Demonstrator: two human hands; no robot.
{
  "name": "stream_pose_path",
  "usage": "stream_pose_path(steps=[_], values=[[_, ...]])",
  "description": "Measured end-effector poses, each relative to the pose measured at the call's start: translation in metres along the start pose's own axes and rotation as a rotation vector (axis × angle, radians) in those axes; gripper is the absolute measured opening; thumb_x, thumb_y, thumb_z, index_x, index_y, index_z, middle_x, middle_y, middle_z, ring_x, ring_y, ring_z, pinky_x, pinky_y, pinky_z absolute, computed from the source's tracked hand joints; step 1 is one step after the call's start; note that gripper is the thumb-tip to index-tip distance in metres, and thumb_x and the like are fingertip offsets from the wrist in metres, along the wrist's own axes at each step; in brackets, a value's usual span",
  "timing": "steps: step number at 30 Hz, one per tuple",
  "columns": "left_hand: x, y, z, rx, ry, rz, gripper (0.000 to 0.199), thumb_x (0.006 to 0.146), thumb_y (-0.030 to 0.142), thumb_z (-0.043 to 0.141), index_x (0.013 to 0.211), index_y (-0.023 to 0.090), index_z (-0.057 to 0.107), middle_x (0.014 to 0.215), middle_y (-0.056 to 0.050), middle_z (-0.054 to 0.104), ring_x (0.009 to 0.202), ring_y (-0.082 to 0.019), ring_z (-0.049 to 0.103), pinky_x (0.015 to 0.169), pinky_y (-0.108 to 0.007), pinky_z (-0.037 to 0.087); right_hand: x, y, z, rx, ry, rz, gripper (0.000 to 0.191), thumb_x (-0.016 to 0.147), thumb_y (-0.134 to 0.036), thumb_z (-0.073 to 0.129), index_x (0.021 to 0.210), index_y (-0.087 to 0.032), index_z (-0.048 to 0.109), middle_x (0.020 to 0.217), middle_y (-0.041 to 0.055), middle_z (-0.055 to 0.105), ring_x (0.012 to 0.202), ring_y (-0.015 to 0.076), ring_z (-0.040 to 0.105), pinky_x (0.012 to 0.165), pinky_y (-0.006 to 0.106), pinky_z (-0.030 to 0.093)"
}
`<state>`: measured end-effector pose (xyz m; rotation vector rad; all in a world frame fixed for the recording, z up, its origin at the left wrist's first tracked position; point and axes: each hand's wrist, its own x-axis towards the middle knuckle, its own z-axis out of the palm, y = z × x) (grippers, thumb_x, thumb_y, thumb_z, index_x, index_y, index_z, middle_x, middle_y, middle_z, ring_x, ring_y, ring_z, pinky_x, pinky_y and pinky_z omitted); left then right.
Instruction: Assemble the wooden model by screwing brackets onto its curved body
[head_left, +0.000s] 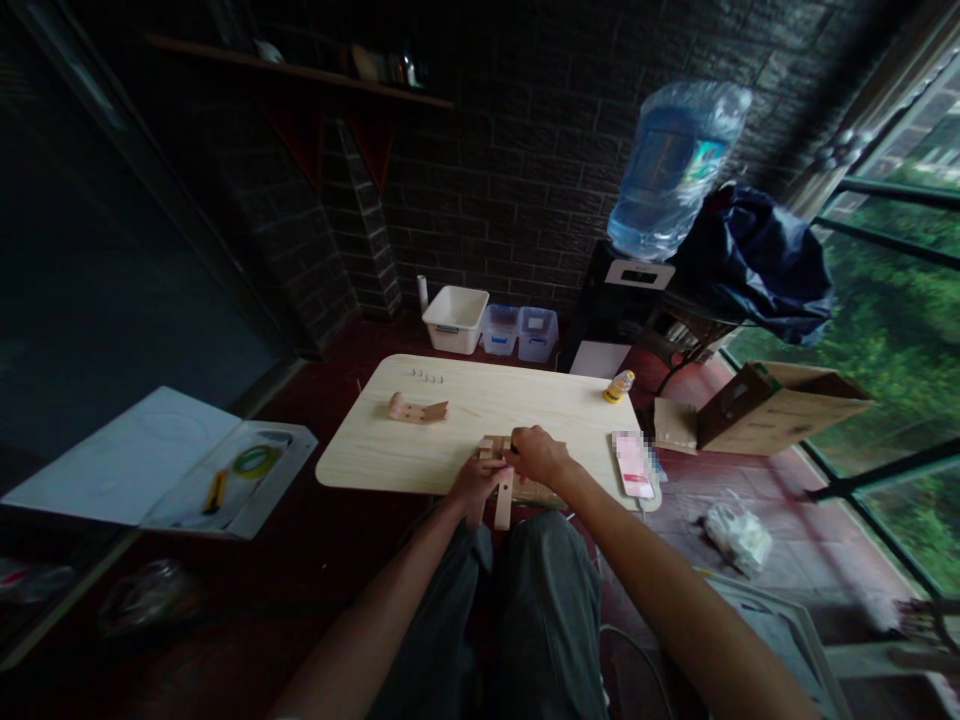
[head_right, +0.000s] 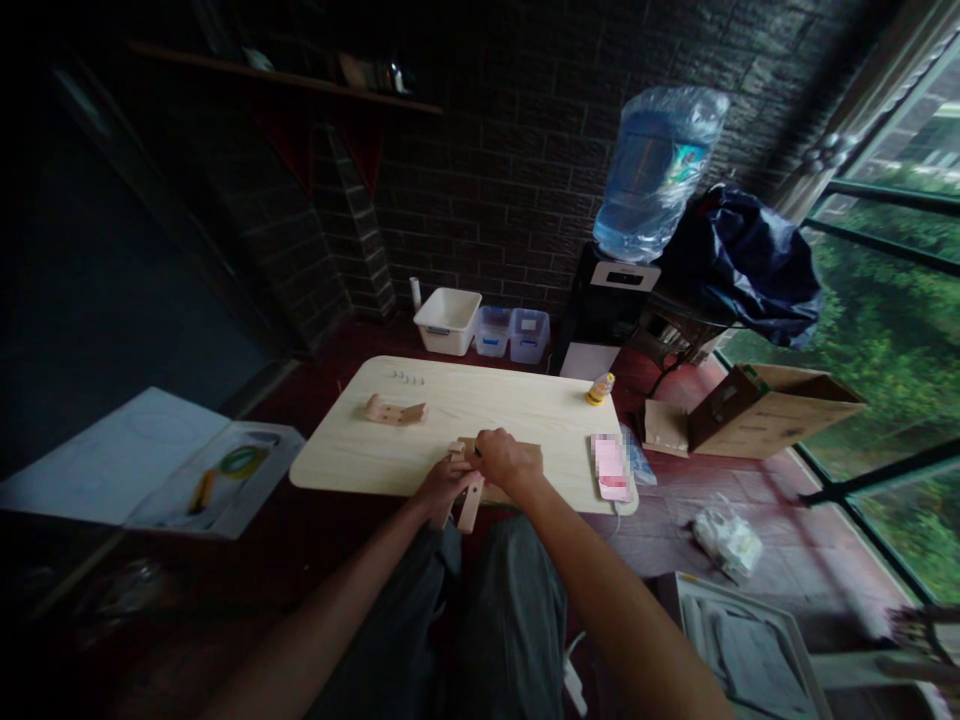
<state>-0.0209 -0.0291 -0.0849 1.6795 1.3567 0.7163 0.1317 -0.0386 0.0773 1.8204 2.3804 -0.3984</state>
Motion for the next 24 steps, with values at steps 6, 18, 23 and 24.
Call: stream_pose_path(steps=[6, 18, 23, 24], values=[[0.0, -0.003, 0.002, -0.016, 0.027, 0.003, 0.031, 0.083, 0.043, 0.064, 0.093, 0.02, 0.082, 0.097, -0.007, 0.08, 0.087, -0.021, 0.073, 0.076, -0.028, 0.055, -0.002, 0.0, 0.0, 0.018, -0.005, 0.02, 0.037, 0.099, -0.043, 0.052, 0.115, -0.015, 0.07, 0.115, 0.019, 0.073, 0.103, 0.0267, 0.072, 0.081, 0.03, 0.055], [-0.002, -0.001, 0.001, -0.034, 0.065, 0.078, 0.029, 0.083, 0.04, 0.068, 0.098, 0.02, 0.082, 0.097, -0.009, 0.08, 0.091, -0.024, 0.074, 0.084, -0.032, 0.058, 0.0, -0.01, -0.023, -0.299, -0.037, -0.213, 0.029, 0.091, -0.025, 0.063, 0.114, -0.009, 0.072, 0.114, 0.0226, 0.073, 0.105, 0.0287, 0.072, 0.085, 0.036, 0.057], [-0.003, -0.002, 0.002, -0.012, 0.117, 0.06, 0.022, 0.083, 0.032, 0.07, 0.097, 0.019, 0.082, 0.101, -0.01, 0.08, 0.091, -0.024, 0.075, 0.088, -0.035, 0.057, 0.003, -0.02, -0.022, -0.371, -0.035, -0.316, 0.028, 0.092, -0.018, 0.059, 0.118, -0.016, 0.07, 0.112, 0.0189, 0.074, 0.102, 0.028, 0.073, 0.081, 0.037, 0.059], [-0.003, -0.003, 0.002, -0.005, 0.115, 0.066, 0.021, 0.084, 0.032, 0.07, 0.097, 0.02, 0.082, 0.1, -0.01, 0.08, 0.092, -0.024, 0.075, 0.089, -0.035, 0.057, 0.005, -0.02, -0.021, -0.373, -0.042, -0.333, 0.029, 0.093, -0.017, 0.059, 0.119, -0.017, 0.069, 0.112, 0.0178, 0.075, 0.102, 0.0277, 0.073, 0.08, 0.037, 0.059]])
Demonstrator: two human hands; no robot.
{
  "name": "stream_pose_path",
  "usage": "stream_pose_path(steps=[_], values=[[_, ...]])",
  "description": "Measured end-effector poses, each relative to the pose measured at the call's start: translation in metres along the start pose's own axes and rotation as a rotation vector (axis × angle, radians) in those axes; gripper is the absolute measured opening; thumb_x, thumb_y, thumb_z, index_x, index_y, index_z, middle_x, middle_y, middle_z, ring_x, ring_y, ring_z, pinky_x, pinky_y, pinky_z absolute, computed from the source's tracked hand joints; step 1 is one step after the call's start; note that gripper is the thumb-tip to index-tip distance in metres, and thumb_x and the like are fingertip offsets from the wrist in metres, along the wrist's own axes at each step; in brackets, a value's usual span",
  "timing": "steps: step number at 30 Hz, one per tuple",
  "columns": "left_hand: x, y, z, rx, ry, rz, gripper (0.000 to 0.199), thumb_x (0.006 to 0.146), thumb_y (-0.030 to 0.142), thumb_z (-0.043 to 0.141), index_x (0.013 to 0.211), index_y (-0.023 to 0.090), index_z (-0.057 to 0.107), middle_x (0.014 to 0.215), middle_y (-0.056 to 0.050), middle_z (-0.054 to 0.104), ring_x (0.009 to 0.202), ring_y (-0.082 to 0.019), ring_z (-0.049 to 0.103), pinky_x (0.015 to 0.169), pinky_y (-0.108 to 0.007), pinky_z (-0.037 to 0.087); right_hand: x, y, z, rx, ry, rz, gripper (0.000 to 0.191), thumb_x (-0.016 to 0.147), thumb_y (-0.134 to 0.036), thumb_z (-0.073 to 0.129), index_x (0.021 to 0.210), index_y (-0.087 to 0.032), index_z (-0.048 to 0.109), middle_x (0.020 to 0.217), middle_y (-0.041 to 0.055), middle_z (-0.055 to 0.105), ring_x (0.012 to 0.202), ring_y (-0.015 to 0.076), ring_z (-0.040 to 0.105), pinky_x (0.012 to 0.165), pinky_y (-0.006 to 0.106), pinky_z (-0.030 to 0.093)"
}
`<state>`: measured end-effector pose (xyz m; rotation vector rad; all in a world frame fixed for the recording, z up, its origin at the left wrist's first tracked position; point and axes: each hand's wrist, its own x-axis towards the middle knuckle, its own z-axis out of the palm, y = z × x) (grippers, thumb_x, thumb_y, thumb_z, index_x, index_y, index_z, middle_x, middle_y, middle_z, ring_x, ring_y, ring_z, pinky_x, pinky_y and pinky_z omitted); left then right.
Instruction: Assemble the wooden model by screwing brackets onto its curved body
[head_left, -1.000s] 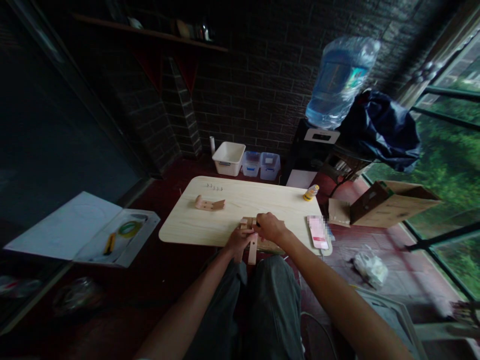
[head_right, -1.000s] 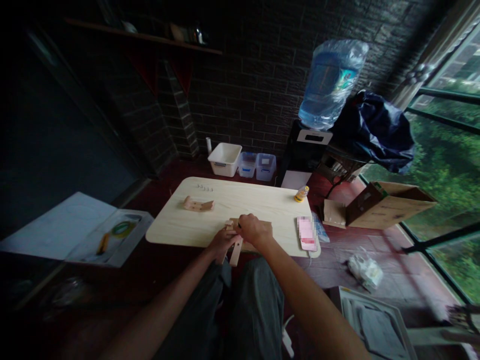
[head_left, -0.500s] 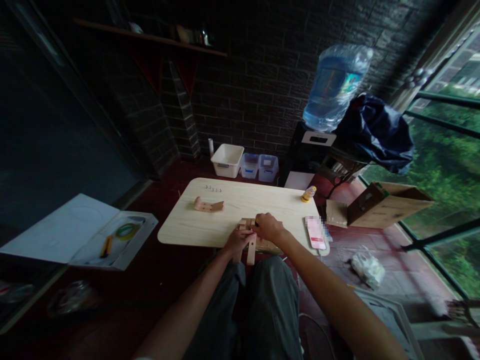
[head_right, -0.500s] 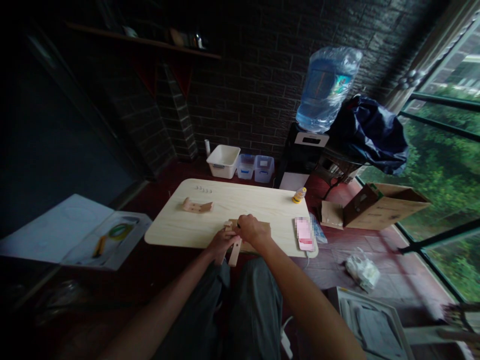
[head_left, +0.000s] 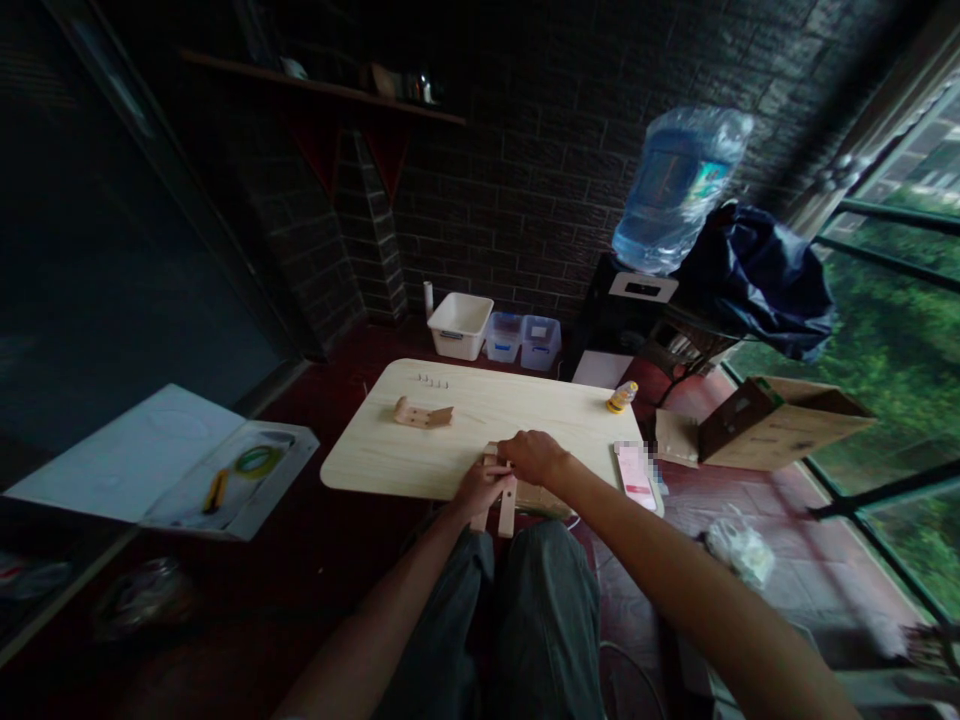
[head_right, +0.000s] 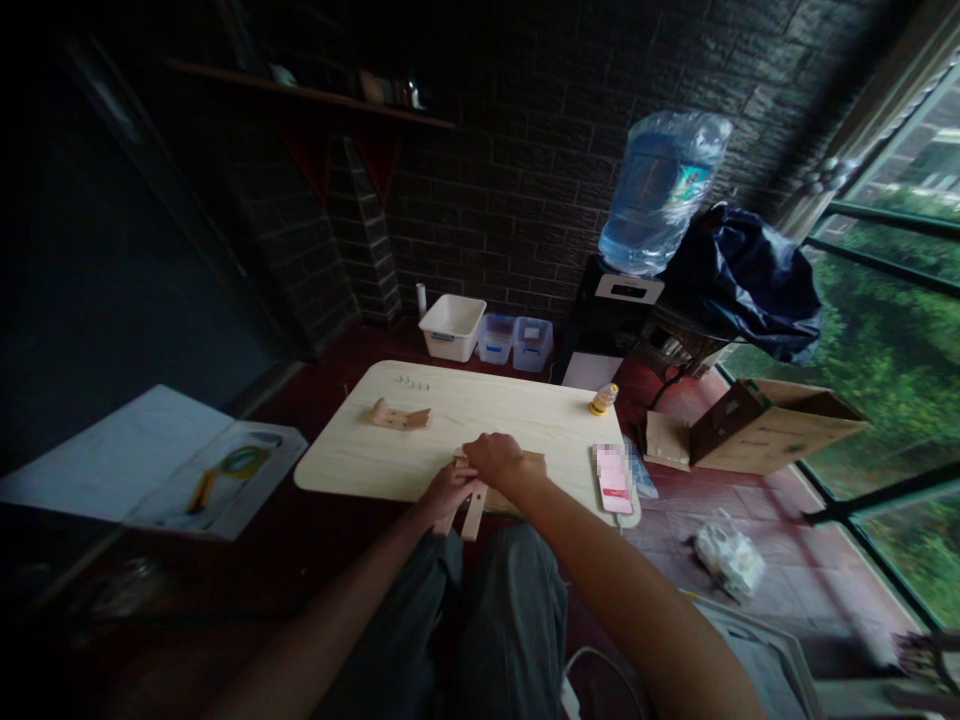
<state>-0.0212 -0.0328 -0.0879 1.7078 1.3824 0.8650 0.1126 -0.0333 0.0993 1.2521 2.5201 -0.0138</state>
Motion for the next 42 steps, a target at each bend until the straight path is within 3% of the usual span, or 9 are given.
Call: stream_pose_path(steps=[4, 9, 17, 23, 27, 31, 42], values=[[0.0, -0.002, -0.001, 0.03, -0.001, 0.022, 0.023, 0.084, 0.035, 0.071, 0.097, 0.02, 0.082, 0.099, -0.01, 0.08, 0.098, -0.026, 0.073, 0.092, -0.036, 0.056, 0.003, 0.004, 0.007, 0.005, 0.001, -0.013, 0.027, 0.095, -0.016, 0.054, 0.117, -0.015, 0.069, 0.111, 0.0166, 0.075, 0.101, 0.0268, 0.073, 0.083, 0.037, 0.058], [-0.001, 0.0, -0.003, 0.04, -0.014, 0.039, 0.023, 0.084, 0.035, 0.07, 0.096, 0.02, 0.082, 0.099, -0.01, 0.08, 0.097, -0.025, 0.073, 0.092, -0.036, 0.055, 0.003, 0.007, 0.013, 0.065, 0.012, 0.033, 0.029, 0.095, -0.028, 0.058, 0.116, -0.011, 0.069, 0.11, 0.0193, 0.074, 0.101, 0.0289, 0.073, 0.084, 0.037, 0.058], [0.0, -0.004, -0.002, 0.046, -0.001, 0.02, 0.021, 0.082, 0.034, 0.071, 0.094, 0.02, 0.082, 0.1, -0.01, 0.079, 0.1, -0.026, 0.072, 0.093, -0.036, 0.054, -0.003, -0.003, 0.005, 0.101, 0.009, 0.151, 0.031, 0.093, -0.025, 0.06, 0.117, -0.008, 0.067, 0.112, 0.0231, 0.073, 0.102, 0.0301, 0.073, 0.081, 0.037, 0.058], [0.003, -0.01, 0.002, -0.015, 0.007, -0.082, 0.025, 0.08, 0.035, 0.073, 0.098, 0.02, 0.082, 0.101, -0.009, 0.079, 0.096, -0.024, 0.073, 0.087, -0.033, 0.057, -0.008, -0.005, 0.001, 0.06, 0.013, 0.051, 0.038, 0.09, -0.017, 0.063, 0.129, -0.016, 0.062, 0.111, 0.018, 0.074, 0.1, 0.0282, 0.074, 0.079, 0.036, 0.059], [0.003, -0.009, 0.002, -0.026, -0.022, -0.063, 0.023, 0.08, 0.033, 0.072, 0.096, 0.02, 0.082, 0.097, -0.008, 0.079, 0.097, -0.024, 0.073, 0.085, -0.032, 0.057, -0.007, -0.006, 0.004, -0.003, 0.036, 0.024, 0.029, 0.098, -0.015, 0.05, 0.119, -0.018, 0.069, 0.11, 0.0173, 0.075, 0.1, 0.0268, 0.074, 0.077, 0.035, 0.058], [0.004, -0.007, 0.001, -0.005, -0.027, -0.067, 0.018, 0.081, 0.03, 0.07, 0.091, 0.02, 0.082, 0.095, -0.007, 0.079, 0.093, -0.023, 0.073, 0.082, -0.03, 0.057, -0.006, -0.006, 0.009, -0.001, 0.052, -0.002, 0.028, 0.096, -0.016, 0.055, 0.121, -0.018, 0.068, 0.113, 0.016, 0.074, 0.101, 0.0264, 0.073, 0.08, 0.035, 0.058], [0.003, -0.009, 0.003, 0.012, -0.001, -0.077, 0.022, 0.081, 0.028, 0.072, 0.099, 0.018, 0.081, 0.1, -0.009, 0.078, 0.088, -0.022, 0.073, 0.078, -0.029, 0.057, -0.005, -0.01, 0.0, 0.105, 0.001, 0.188, 0.029, 0.092, -0.023, 0.062, 0.117, -0.013, 0.07, 0.11, 0.0215, 0.073, 0.103, 0.0293, 0.073, 0.08, 0.035, 0.059]])
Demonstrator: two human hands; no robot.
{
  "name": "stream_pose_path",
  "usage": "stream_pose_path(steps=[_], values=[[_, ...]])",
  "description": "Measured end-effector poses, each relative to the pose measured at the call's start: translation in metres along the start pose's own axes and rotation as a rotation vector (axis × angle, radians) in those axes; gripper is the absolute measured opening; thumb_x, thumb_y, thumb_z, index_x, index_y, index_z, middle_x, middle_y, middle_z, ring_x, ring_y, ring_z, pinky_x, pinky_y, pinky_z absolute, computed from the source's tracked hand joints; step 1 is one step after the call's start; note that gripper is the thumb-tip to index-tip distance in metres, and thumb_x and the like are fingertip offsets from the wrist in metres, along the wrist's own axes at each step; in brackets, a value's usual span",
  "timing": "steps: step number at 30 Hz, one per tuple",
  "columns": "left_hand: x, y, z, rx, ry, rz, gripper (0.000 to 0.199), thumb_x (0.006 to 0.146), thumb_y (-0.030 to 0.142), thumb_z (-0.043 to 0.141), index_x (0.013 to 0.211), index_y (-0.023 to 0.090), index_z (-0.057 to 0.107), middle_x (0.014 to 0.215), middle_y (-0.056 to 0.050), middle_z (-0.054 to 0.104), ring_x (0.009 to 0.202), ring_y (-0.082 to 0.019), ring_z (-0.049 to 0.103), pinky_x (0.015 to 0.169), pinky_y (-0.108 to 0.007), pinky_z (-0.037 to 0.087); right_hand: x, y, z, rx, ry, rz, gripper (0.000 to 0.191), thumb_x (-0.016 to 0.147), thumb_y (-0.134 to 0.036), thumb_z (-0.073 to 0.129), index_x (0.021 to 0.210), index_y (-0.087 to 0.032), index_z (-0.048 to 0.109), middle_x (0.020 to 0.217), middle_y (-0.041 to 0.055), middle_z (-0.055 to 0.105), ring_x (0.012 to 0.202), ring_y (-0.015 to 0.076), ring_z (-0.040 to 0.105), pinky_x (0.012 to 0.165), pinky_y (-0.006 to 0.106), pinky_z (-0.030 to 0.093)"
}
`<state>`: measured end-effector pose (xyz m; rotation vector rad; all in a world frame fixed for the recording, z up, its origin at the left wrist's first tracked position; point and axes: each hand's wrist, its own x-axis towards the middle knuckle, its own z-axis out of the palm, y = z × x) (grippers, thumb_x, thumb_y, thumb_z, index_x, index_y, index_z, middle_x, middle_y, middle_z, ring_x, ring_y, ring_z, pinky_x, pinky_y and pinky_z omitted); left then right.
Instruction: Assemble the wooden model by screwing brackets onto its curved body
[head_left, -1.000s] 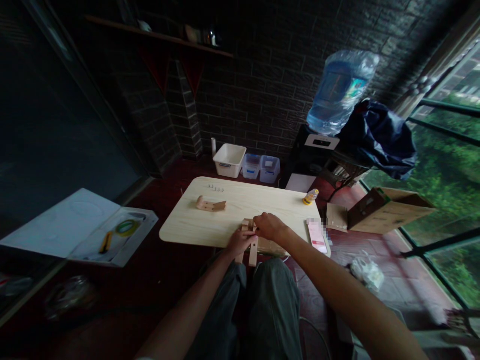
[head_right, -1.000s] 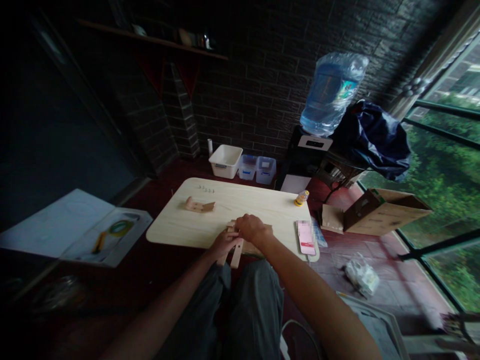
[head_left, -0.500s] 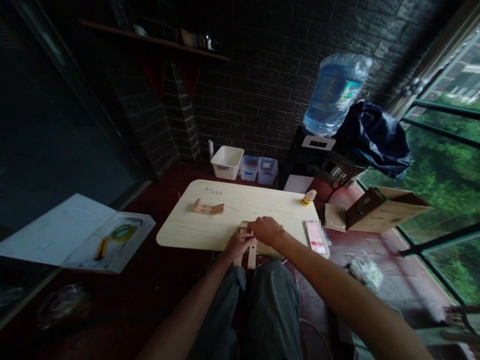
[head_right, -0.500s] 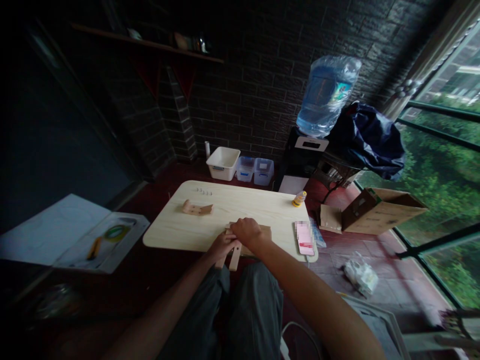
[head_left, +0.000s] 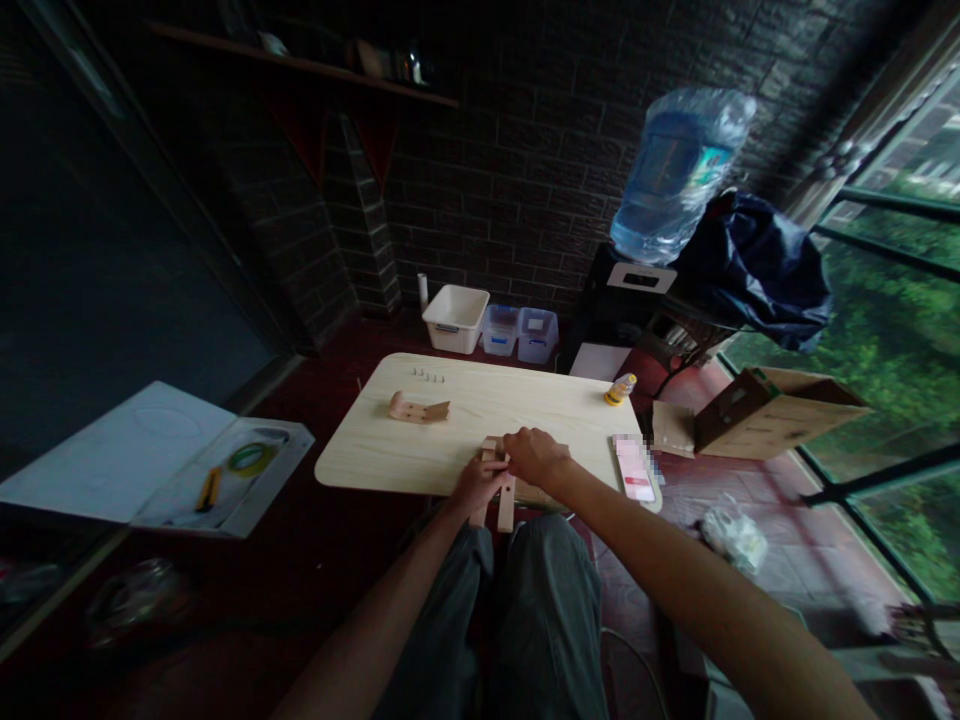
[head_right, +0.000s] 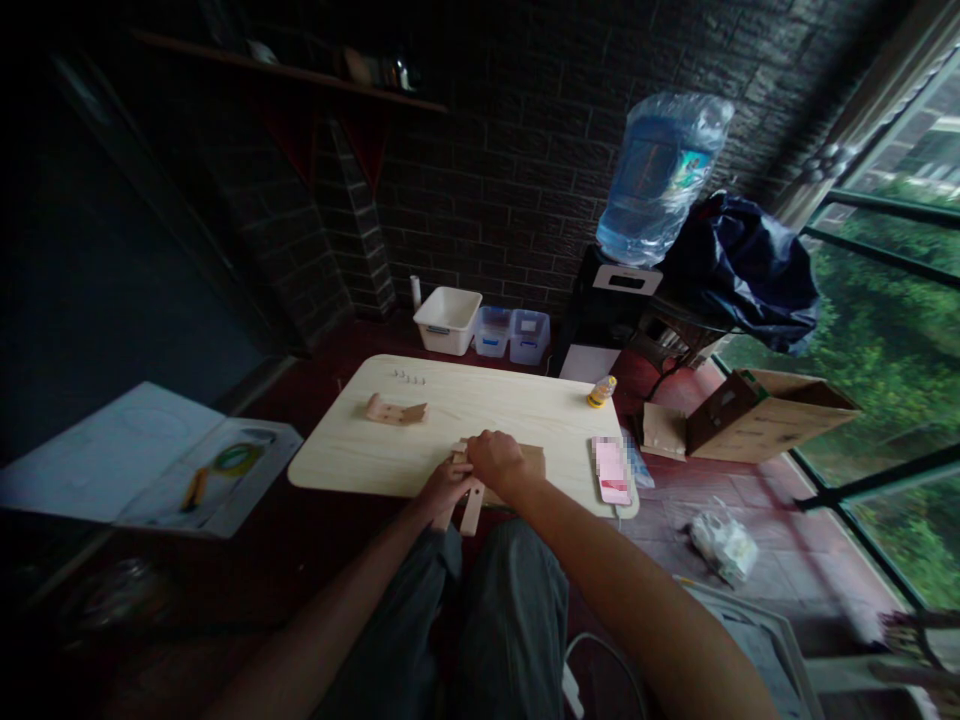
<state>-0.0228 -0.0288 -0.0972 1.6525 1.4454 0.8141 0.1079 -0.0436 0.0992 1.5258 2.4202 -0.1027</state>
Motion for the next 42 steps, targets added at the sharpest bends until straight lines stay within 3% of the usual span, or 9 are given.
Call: stream_pose_path(steps=[8, 15, 19, 23, 30, 35, 42], values=[[0.002, -0.007, 0.003, 0.015, 0.033, 0.007, 0.023, 0.08, 0.027, 0.075, 0.102, 0.02, 0.081, 0.107, -0.011, 0.077, 0.097, -0.023, 0.073, 0.087, -0.032, 0.057, 0.0, -0.003, -0.002, 0.061, -0.009, 0.087, 0.031, 0.093, -0.022, 0.059, 0.121, -0.01, 0.067, 0.115, 0.0232, 0.072, 0.105, 0.0293, 0.073, 0.081, 0.035, 0.059], [0.002, 0.001, 0.0, -0.044, -0.011, 0.022, 0.02, 0.082, 0.03, 0.072, 0.096, 0.02, 0.082, 0.098, -0.009, 0.079, 0.092, -0.023, 0.074, 0.083, -0.031, 0.057, 0.006, 0.002, -0.004, -0.047, -0.036, -0.153, 0.031, 0.091, -0.014, 0.061, 0.121, -0.014, 0.068, 0.111, 0.0191, 0.075, 0.103, 0.029, 0.074, 0.08, 0.037, 0.06], [0.001, 0.005, -0.002, -0.024, -0.014, 0.014, 0.019, 0.081, 0.032, 0.072, 0.093, 0.021, 0.082, 0.092, -0.007, 0.08, 0.092, -0.024, 0.073, 0.081, -0.031, 0.057, 0.015, 0.003, -0.004, -0.086, -0.034, -0.181, 0.024, 0.093, -0.015, 0.057, 0.11, -0.012, 0.073, 0.108, 0.0206, 0.075, 0.101, 0.0283, 0.074, 0.08, 0.037, 0.059], [0.0, 0.006, -0.003, -0.004, -0.009, 0.005, 0.023, 0.079, 0.035, 0.074, 0.096, 0.02, 0.082, 0.099, -0.009, 0.079, 0.096, -0.025, 0.073, 0.082, -0.031, 0.056, 0.019, 0.012, -0.001, -0.072, -0.03, -0.188, 0.027, 0.092, -0.023, 0.062, 0.114, -0.013, 0.072, 0.112, 0.0192, 0.075, 0.103, 0.0283, 0.073, 0.084, 0.038, 0.059], [0.0, 0.005, -0.004, 0.022, -0.021, 0.052, 0.021, 0.081, 0.034, 0.072, 0.094, 0.02, 0.082, 0.096, -0.008, 0.079, 0.094, -0.024, 0.072, 0.085, -0.032, 0.055, 0.015, 0.011, 0.005, 0.013, -0.022, -0.008, 0.04, 0.091, -0.036, 0.065, 0.118, -0.007, 0.07, 0.113, 0.0245, 0.073, 0.103, 0.0308, 0.073, 0.083, 0.038, 0.058], [0.001, 0.002, -0.001, 0.027, 0.013, -0.009, 0.018, 0.078, 0.028, 0.074, 0.092, 0.019, 0.082, 0.098, -0.008, 0.078, 0.094, -0.023, 0.072, 0.087, -0.032, 0.055, 0.009, -0.001, -0.001, 0.071, -0.025, 0.115, 0.036, 0.092, -0.03, 0.062, 0.118, -0.006, 0.069, 0.113, 0.025, 0.072, 0.103, 0.0311, 0.073, 0.079, 0.036, 0.059], [-0.003, 0.016, -0.006, -0.011, 0.008, -0.03, 0.017, 0.078, 0.029, 0.074, 0.09, 0.02, 0.082, 0.082, -0.005, 0.077, 0.086, -0.022, 0.072, 0.076, -0.029, 0.055, 0.007, 0.0, -0.01, -0.034, -0.032, -0.159, 0.031, 0.091, -0.016, 0.06, 0.121, -0.016, 0.068, 0.112, 0.0172, 0.075, 0.104, 0.0281, 0.073, 0.08, 0.036, 0.06]])
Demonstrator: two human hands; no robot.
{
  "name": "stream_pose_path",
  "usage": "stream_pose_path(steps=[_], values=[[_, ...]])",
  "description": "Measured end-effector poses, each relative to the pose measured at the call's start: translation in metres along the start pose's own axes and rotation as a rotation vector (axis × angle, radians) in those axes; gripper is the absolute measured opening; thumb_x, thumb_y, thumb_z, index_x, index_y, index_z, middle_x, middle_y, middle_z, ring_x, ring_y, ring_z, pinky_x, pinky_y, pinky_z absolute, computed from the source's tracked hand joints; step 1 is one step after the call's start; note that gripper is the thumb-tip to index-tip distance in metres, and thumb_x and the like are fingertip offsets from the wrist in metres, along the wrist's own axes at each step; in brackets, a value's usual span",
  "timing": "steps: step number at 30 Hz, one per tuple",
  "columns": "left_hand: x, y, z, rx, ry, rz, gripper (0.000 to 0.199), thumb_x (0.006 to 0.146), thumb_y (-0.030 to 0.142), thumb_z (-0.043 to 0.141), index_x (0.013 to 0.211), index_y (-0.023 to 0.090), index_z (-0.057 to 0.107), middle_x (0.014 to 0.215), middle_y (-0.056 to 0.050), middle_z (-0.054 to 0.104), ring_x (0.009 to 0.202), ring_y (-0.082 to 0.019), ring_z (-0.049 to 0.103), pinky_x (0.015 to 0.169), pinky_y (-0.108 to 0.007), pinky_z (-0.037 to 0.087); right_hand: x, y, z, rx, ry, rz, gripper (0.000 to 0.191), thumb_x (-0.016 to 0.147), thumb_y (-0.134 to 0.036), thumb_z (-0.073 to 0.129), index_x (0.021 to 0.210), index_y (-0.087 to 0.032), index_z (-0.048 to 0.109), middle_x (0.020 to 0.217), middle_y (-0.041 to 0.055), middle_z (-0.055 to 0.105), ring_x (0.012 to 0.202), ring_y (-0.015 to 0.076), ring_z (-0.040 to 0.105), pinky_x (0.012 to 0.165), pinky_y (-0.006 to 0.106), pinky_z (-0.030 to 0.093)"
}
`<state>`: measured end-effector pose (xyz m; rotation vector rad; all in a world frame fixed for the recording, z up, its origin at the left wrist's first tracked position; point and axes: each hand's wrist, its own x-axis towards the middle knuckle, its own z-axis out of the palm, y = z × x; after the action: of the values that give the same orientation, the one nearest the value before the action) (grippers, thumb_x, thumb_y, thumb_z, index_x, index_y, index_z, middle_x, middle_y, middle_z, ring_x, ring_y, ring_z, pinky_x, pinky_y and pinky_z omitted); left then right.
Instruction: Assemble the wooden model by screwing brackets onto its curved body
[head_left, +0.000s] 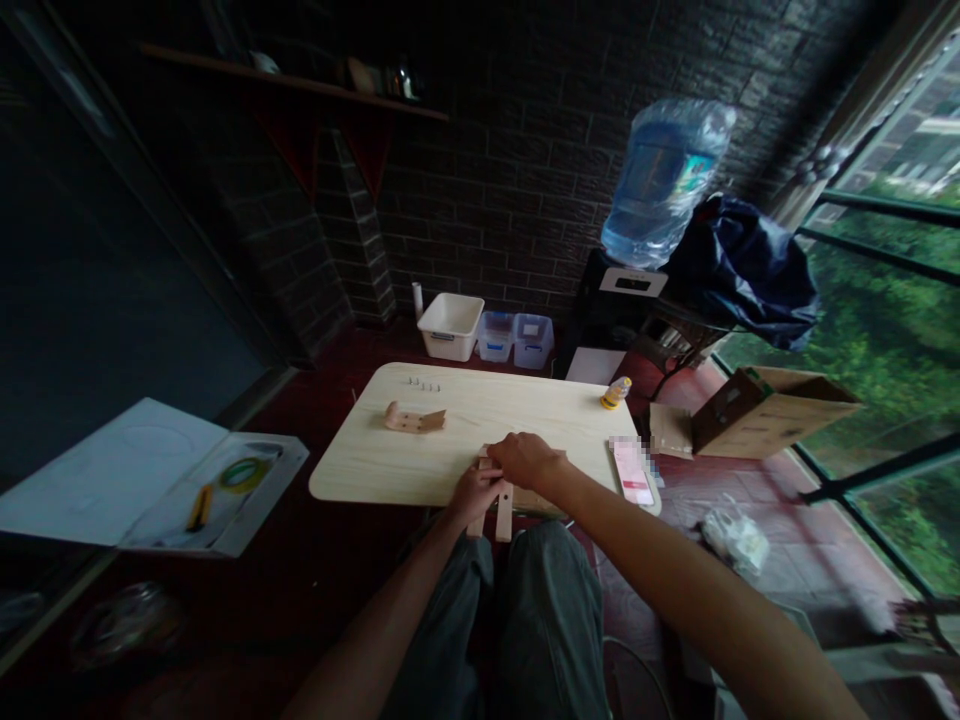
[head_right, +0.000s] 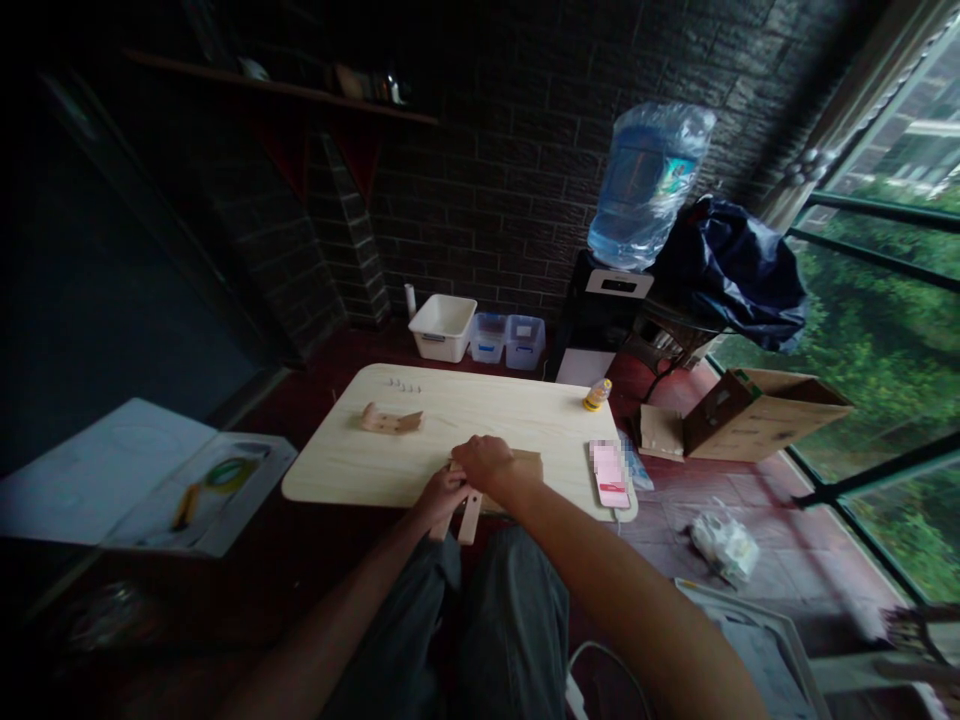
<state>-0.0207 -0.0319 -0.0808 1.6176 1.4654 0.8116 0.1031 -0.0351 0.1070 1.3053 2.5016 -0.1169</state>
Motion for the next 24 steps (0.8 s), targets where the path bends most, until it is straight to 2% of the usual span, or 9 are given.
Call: stream_pose_path(steps=[5, 11, 18, 24], values=[[-0.002, 0.004, -0.001, 0.001, 0.0, 0.001, 0.016, 0.078, 0.031, 0.076, 0.087, 0.019, 0.081, 0.082, -0.005, 0.078, 0.087, -0.023, 0.072, 0.076, -0.03, 0.055, 0.012, 0.003, 0.006, -0.091, 0.027, -0.035, 0.027, 0.094, -0.012, 0.054, 0.114, -0.011, 0.071, 0.11, 0.0206, 0.074, 0.102, 0.0297, 0.074, 0.077, 0.038, 0.06], [0.003, -0.008, 0.006, 0.034, 0.035, 0.004, 0.014, 0.078, 0.026, 0.078, 0.089, 0.019, 0.081, 0.097, -0.008, 0.077, 0.096, -0.022, 0.071, 0.088, -0.031, 0.054, 0.015, 0.009, 0.016, -0.073, 0.039, -0.032, 0.026, 0.094, -0.017, 0.058, 0.115, -0.01, 0.07, 0.108, 0.0212, 0.075, 0.097, 0.0287, 0.075, 0.076, 0.037, 0.061], [0.005, -0.015, 0.007, 0.076, 0.014, 0.009, 0.018, 0.08, 0.03, 0.078, 0.093, 0.018, 0.081, 0.101, -0.01, 0.077, 0.094, -0.023, 0.072, 0.087, -0.032, 0.055, 0.007, 0.004, 0.009, 0.0, 0.033, 0.059, 0.025, 0.093, -0.021, 0.061, 0.11, -0.008, 0.072, 0.106, 0.024, 0.074, 0.099, 0.0301, 0.074, 0.078, 0.038, 0.061], [0.005, -0.016, 0.007, 0.08, 0.031, 0.039, 0.02, 0.079, 0.031, 0.078, 0.095, 0.019, 0.082, 0.102, -0.01, 0.078, 0.097, -0.024, 0.072, 0.089, -0.033, 0.055, 0.002, 0.001, 0.008, 0.028, 0.042, 0.126, 0.027, 0.094, -0.021, 0.058, 0.113, -0.007, 0.07, 0.108, 0.0241, 0.074, 0.101, 0.0296, 0.074, 0.078, 0.037, 0.06]])
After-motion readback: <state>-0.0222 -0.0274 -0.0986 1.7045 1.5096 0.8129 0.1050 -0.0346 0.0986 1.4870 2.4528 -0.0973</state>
